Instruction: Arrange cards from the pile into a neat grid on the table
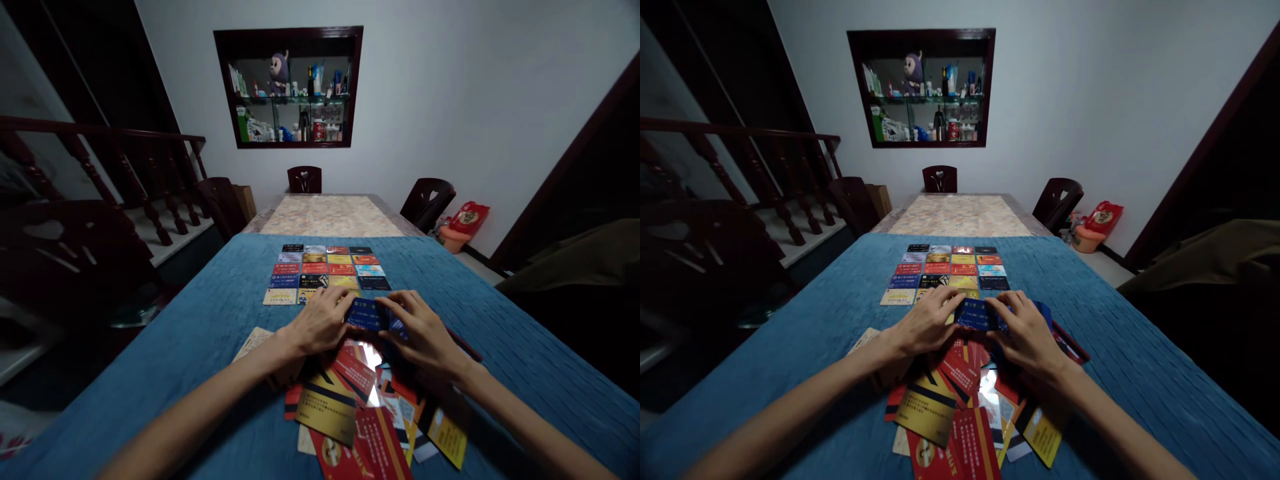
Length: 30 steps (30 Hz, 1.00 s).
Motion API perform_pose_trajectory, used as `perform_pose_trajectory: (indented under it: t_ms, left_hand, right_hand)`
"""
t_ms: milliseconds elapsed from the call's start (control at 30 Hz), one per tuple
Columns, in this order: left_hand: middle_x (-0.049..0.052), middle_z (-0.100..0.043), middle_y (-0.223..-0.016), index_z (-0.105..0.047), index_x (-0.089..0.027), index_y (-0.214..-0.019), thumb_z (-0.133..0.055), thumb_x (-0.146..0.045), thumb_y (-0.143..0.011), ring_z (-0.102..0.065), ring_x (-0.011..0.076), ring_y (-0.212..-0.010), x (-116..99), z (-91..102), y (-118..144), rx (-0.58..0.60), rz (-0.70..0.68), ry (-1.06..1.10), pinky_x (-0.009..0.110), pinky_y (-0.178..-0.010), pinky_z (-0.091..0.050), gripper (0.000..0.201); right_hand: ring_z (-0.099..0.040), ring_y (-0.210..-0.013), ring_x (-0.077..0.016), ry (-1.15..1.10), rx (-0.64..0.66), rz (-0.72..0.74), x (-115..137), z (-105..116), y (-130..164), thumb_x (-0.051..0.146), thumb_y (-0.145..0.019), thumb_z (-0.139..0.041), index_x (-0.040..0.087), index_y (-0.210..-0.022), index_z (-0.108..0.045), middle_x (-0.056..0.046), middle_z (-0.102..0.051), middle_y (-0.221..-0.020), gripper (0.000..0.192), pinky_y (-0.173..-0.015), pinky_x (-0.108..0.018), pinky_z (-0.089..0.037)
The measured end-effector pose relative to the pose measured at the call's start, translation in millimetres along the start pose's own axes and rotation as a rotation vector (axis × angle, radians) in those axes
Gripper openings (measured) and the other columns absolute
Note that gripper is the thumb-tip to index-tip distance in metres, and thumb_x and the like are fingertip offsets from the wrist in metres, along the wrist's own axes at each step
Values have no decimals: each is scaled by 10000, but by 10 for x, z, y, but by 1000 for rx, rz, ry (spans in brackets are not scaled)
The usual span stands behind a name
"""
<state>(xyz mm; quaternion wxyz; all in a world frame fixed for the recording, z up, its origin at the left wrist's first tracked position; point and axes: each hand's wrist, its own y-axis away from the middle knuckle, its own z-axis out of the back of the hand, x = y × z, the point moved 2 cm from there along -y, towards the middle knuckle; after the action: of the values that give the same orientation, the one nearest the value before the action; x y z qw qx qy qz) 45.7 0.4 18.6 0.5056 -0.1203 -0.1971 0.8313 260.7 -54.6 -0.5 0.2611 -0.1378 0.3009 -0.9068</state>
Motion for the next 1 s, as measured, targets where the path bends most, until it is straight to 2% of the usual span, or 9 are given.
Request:
perform_pose_trajectory:
  t_ms: [367, 533, 667, 833, 1000]
  left_hand:
    - [143, -531, -1202, -507, -158, -1267, -604, -188, -772, -531, 273, -1102, 618, 204, 359, 50, 121, 113, 435, -955, -485, 505]
    - [124, -549, -1157, -550, -163, -1215, -602, -164, -768, -551, 261, -1073, 933, 260, 482, 55, 197, 136, 429, -959, -491, 450]
    - [123, -549, -1152, -563, -150, -1192, -576, -125, -768, -547, 259, -1087, 1165, 305, 539, 80, 271, 92, 419, -980, -481, 425]
    - [106, -545, -1152, -582, -157, -1154, -570, -125, -772, -560, 237, -1057, 1447, 307, 583, 149, 369, 55, 390, -983, -476, 384]
    - [110, -539, -1156, -581, -134, -1164, -567, -155, -788, -557, 246, -1078, 1689, 220, 632, 191, 451, 77, 391, -1003, -459, 376]
  right_hand:
    - [-501, -989, -276, -134, 132, 18, 232, -476, -623, 248, -805, -643, 183, -1241, -547, -131, -538, -1102, 450, -842, -425, -489]
    - [-504, -1004, -276, -143, 156, 18, 288, -748, -941, 276, -815, -665, 175, -1236, -555, -133, -546, -1130, 447, -871, -444, -472]
    - [-501, -1014, -278, -141, 173, -3, 302, -998, -1202, 303, -790, -709, 162, -1158, -612, -132, -571, -1103, 406, -872, -429, -470]
    - [-488, -1065, -275, -133, 231, -38, 338, -1239, -1494, 243, -779, -706, 146, -1176, -632, -137, -582, -1138, 416, -922, -410, -447]
    - [-482, -1076, -270, -97, 320, -65, 366, -1392, -1682, 253, -814, -678, 132, -1193, -652, -140, -599, -1165, 399, -935, -375, -421]
